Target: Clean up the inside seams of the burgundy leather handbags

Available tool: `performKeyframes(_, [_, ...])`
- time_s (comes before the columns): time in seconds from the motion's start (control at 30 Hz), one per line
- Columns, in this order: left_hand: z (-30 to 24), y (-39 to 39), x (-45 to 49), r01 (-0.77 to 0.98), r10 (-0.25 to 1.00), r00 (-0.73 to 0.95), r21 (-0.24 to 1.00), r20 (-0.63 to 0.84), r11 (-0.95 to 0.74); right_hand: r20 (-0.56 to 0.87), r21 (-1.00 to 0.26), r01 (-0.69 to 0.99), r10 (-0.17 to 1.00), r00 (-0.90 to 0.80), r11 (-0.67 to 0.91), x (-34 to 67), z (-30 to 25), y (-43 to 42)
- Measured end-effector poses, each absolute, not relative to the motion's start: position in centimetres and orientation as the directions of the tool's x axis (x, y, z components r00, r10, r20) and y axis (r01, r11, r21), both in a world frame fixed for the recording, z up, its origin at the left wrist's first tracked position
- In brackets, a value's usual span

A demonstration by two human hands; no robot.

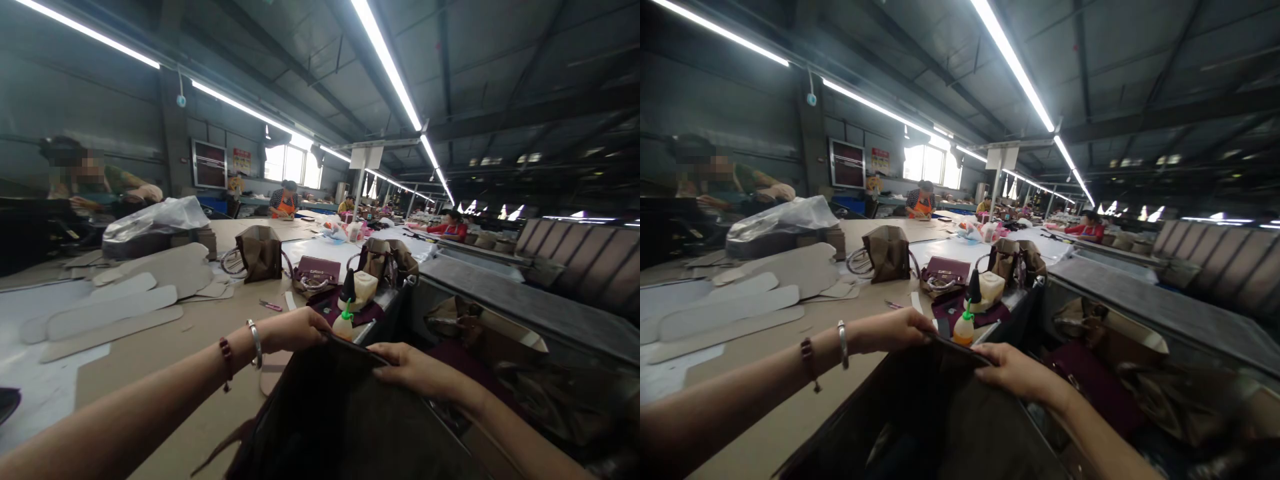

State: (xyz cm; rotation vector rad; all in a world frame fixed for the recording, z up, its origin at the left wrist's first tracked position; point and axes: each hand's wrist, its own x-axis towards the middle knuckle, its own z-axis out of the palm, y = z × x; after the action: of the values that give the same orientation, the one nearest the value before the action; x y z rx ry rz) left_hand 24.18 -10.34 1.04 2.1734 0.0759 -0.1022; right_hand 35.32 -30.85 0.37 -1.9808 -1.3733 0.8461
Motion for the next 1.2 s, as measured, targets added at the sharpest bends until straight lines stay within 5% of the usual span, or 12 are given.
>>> performKeyframes(0.17, [1.2,-10.7,24.6,0.172,0.079,0.985,0.875,-0.153,-0.452,-0.261,-0.563,0.677,0.879,0.399,-0.474,38.1,0.0,-28.4])
performKeyframes(0.4, [1.8,-9.5,25.1,0.265,0.248,0.953,0.875,-0.174,-0.405,0.183,-0.273,0.711,0.690,0.700,-0.649,35.7,-1.6,-23.8])
performKeyframes(0.57, [1.2,-8.0,24.2,0.234,0.242,0.957,0.916,-0.158,-0.325,0.354,-0.254,0.811,0.730,0.584,-0.526,35.1,-1.8,-24.1])
performKeyframes(0.83, [0.7,-6.8,22.9,0.147,0.160,0.981,0.950,-0.106,-0.275,0.367,-0.329,0.890,0.826,0.429,-0.316,35.9,-1.6,-26.2])
performKeyframes(1.2, [0.3,-7.5,24.2,0.136,0.125,0.987,0.943,-0.102,-0.304,0.571,-0.254,0.897,0.692,0.441,-0.361,36.0,-3.3,-26.7])
